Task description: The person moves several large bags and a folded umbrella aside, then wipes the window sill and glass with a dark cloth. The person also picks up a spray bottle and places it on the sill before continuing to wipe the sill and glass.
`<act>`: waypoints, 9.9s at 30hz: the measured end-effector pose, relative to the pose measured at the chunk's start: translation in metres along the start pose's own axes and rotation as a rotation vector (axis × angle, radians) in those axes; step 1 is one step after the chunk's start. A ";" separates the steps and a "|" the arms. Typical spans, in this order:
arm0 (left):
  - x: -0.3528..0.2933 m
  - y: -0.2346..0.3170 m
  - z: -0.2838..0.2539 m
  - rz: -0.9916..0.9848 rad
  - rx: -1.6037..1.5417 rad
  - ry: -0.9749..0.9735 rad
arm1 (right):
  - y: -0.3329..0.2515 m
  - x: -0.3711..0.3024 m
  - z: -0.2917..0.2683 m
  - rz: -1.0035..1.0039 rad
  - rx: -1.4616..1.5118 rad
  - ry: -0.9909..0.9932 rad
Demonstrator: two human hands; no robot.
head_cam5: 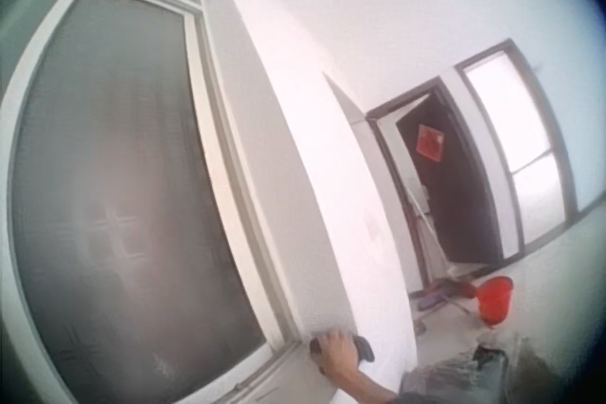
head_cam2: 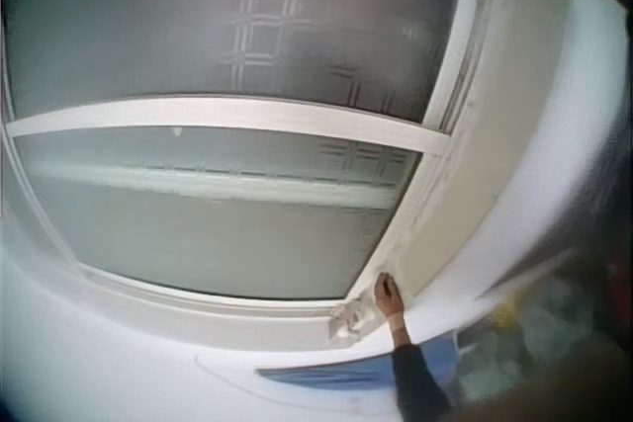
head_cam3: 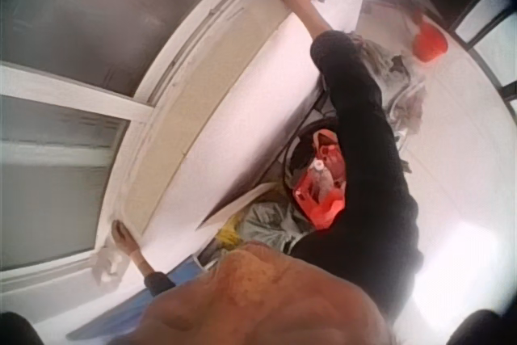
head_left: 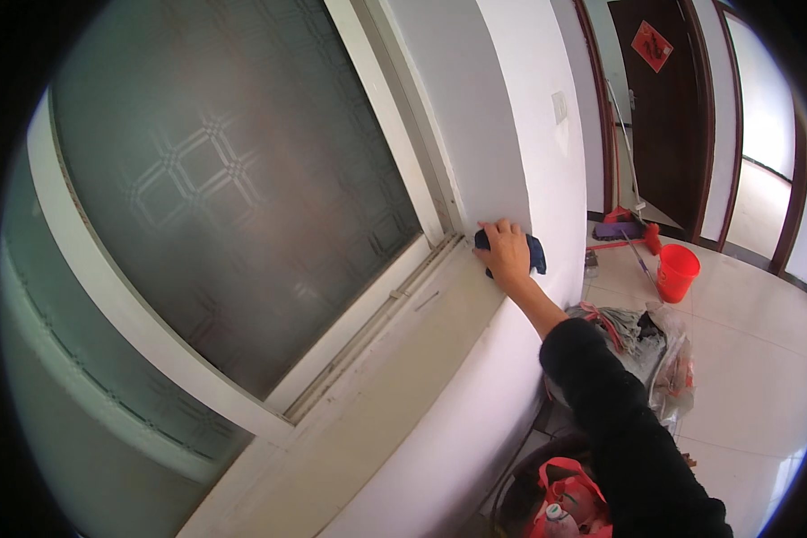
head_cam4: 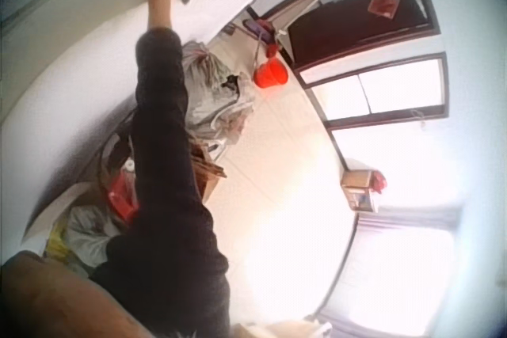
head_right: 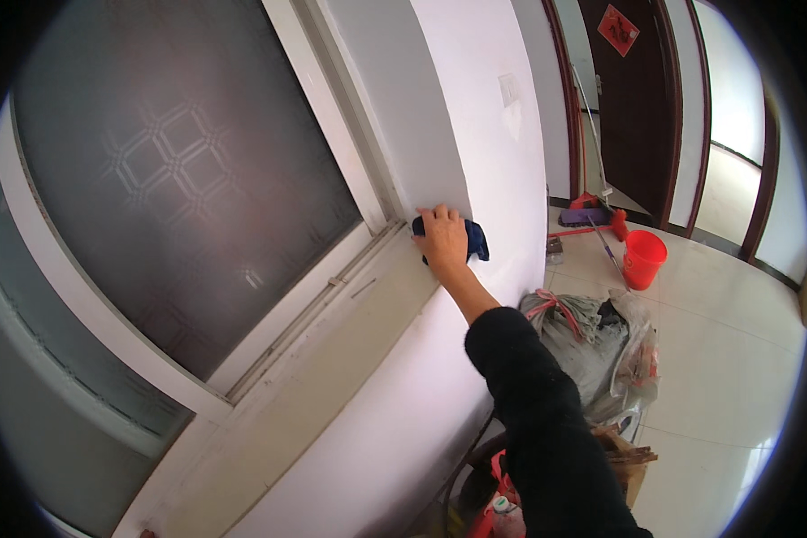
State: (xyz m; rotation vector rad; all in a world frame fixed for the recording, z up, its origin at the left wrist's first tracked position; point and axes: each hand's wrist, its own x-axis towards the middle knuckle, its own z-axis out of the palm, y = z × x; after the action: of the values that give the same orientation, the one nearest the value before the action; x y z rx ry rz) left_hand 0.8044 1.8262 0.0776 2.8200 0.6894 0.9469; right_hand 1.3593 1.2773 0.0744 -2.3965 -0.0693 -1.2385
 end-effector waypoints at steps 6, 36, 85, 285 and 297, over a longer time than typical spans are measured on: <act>0.003 0.006 -0.002 0.011 0.014 0.001 | -0.011 -0.009 -0.020 0.174 -0.137 0.001; -0.005 -0.009 0.016 -0.076 -0.209 0.078 | 0.018 -0.023 -0.015 -0.014 -0.210 -0.156; 0.005 -0.012 0.024 -0.122 -0.314 0.104 | -0.246 -0.222 -0.148 -0.819 0.102 -0.233; -0.258 0.231 -0.021 -0.793 -1.526 -0.340 | -0.313 -0.217 -0.108 -0.810 0.475 -0.619; -0.257 0.229 -0.025 -0.762 -1.668 -0.199 | -0.245 -0.169 -0.107 -0.567 0.008 -0.754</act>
State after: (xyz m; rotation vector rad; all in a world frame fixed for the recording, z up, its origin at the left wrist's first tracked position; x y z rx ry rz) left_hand 0.6978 1.5059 0.0065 1.0202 0.4549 0.5458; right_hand 1.1178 1.4809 0.0823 -2.7922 -1.0253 -0.4347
